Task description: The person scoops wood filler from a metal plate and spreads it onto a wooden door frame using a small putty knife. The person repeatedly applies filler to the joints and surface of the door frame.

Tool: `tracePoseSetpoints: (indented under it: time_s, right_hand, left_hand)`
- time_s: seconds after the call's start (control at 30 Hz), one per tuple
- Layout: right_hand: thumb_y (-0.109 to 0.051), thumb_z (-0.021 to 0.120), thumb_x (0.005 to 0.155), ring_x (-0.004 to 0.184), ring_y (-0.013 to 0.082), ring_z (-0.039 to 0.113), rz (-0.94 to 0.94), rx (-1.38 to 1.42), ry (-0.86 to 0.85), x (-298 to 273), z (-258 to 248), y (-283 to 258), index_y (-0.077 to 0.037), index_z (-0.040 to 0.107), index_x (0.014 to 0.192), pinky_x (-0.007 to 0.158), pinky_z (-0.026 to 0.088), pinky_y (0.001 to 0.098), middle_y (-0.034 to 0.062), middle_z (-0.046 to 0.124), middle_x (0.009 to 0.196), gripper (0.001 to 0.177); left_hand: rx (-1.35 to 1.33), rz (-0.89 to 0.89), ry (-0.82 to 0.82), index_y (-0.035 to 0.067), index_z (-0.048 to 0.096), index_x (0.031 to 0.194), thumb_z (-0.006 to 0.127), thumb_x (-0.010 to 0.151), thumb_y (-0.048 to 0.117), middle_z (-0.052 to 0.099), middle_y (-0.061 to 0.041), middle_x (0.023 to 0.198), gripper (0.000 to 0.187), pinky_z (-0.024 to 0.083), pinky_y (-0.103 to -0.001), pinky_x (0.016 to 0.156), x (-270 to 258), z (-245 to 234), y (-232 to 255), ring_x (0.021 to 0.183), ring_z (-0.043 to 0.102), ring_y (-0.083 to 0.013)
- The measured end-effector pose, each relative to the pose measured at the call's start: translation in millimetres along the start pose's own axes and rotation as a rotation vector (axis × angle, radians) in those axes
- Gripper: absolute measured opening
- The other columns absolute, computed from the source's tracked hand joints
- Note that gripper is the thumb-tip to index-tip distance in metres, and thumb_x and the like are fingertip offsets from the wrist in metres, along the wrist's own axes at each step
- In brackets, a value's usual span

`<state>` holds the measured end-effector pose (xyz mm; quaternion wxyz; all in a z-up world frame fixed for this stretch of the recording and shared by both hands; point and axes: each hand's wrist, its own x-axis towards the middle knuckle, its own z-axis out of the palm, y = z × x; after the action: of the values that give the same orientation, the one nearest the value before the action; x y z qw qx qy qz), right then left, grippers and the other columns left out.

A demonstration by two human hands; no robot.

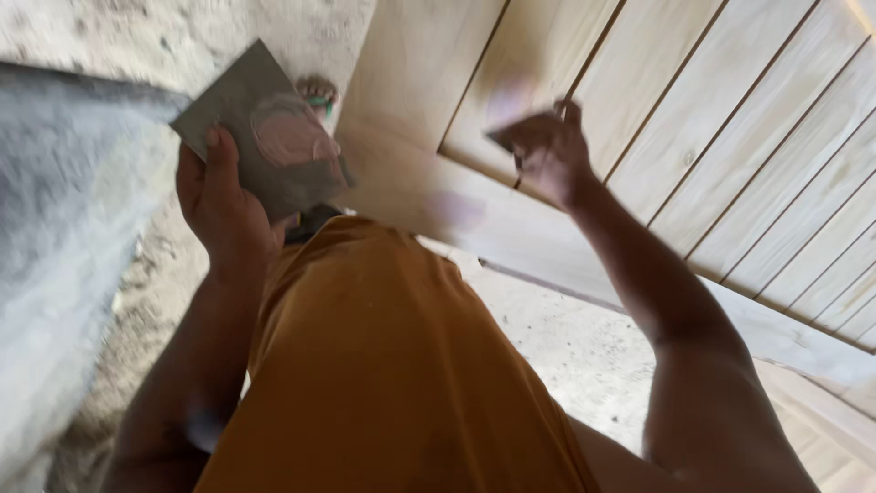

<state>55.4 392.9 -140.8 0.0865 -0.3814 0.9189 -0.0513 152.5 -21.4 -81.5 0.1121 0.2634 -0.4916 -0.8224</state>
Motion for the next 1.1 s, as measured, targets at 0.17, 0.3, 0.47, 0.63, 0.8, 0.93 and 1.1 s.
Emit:
tracePoseSetpoints:
  time_s: [0.17, 0.3, 0.47, 0.63, 0.8, 0.93, 1.1]
  right_hand:
    - [-0.015, 0.083, 0.079, 0.116, 0.0144, 0.067, -0.152, -0.039, 0.144, -7, 32, 10, -0.023, 0.078, 0.113, 0.105, 0.038, 0.0426, -0.0067, 0.075, 0.12, 0.035]
    - [-0.01, 0.083, 0.085, 0.118, 0.0151, 0.067, -0.165, 0.043, 0.174, -42, 36, 10, -0.022, 0.078, 0.11, 0.107, 0.039, 0.0402, -0.005, 0.074, 0.119, 0.029]
    - [0.002, 0.067, 0.086, 0.105, 0.0215, 0.069, 0.043, 0.087, -0.076, -21, 11, 54, -0.019, 0.079, 0.115, 0.089, 0.053, 0.0399, 0.0008, 0.074, 0.119, 0.038]
    - [-0.004, 0.06, 0.091, 0.092, 0.0339, 0.07, 0.415, 0.101, 0.142, 58, 20, 98, -0.012, 0.076, 0.113, 0.082, 0.057, 0.0456, 0.0118, 0.074, 0.105, 0.028]
    - [-0.024, 0.061, 0.091, 0.101, 0.0357, 0.069, 0.468, -0.135, -0.231, 81, 71, 63, -0.016, 0.073, 0.111, 0.085, 0.056, 0.0517, 0.0128, 0.073, 0.112, 0.025]
    - [-0.027, 0.061, 0.087, 0.114, 0.0297, 0.065, 0.327, -0.017, -0.199, 29, 78, 0, -0.025, 0.065, 0.132, 0.094, 0.055, 0.0466, 0.0081, 0.066, 0.126, 0.046]
    - [-0.016, 0.058, 0.088, 0.113, 0.026, 0.069, 0.516, 0.356, -0.237, 6, 22, -44, -0.027, 0.075, 0.121, 0.1, 0.055, 0.0382, 0.0039, 0.073, 0.124, 0.038]
  left_hand:
    - [-0.089, 0.006, -0.002, -0.002, 0.056, 0.144, 0.055, 0.119, 0.025, 0.064, -0.011, 0.131, 0.037, 0.055, -0.033, 0.101, -52, -16, 3, 0.115, 0.064, -0.0191]
    - [-0.097, 0.078, 0.027, -0.002, 0.058, 0.142, 0.056, 0.12, 0.024, 0.065, -0.011, 0.126, 0.034, 0.055, -0.033, 0.102, -73, -25, 6, 0.113, 0.065, -0.0187]
    - [-0.144, 0.059, 0.099, -0.001, 0.057, 0.139, 0.057, 0.114, 0.023, 0.066, -0.011, 0.128, 0.034, 0.058, -0.037, 0.101, -94, -25, 9, 0.115, 0.067, -0.0214]
    - [-0.198, -0.016, 0.128, -0.001, 0.056, 0.137, 0.058, 0.111, 0.023, 0.067, -0.012, 0.125, 0.036, 0.059, -0.038, 0.097, -109, -19, 4, 0.111, 0.068, -0.0232]
    - [-0.085, -0.023, 0.179, 0.0, 0.057, 0.136, 0.056, 0.108, 0.032, 0.068, -0.011, 0.123, 0.043, 0.058, -0.037, 0.092, -105, -22, -3, 0.108, 0.068, -0.0234]
    - [-0.086, -0.048, 0.26, 0.005, 0.057, 0.135, 0.058, 0.101, 0.03, 0.067, -0.009, 0.124, 0.042, 0.054, -0.039, 0.094, -102, -14, -20, 0.111, 0.063, -0.0241]
    - [-0.387, -0.166, 0.106, 0.004, 0.06, 0.127, 0.054, 0.104, 0.023, 0.068, -0.008, 0.112, 0.03, 0.056, -0.036, 0.083, -69, 11, -53, 0.098, 0.065, -0.0199]
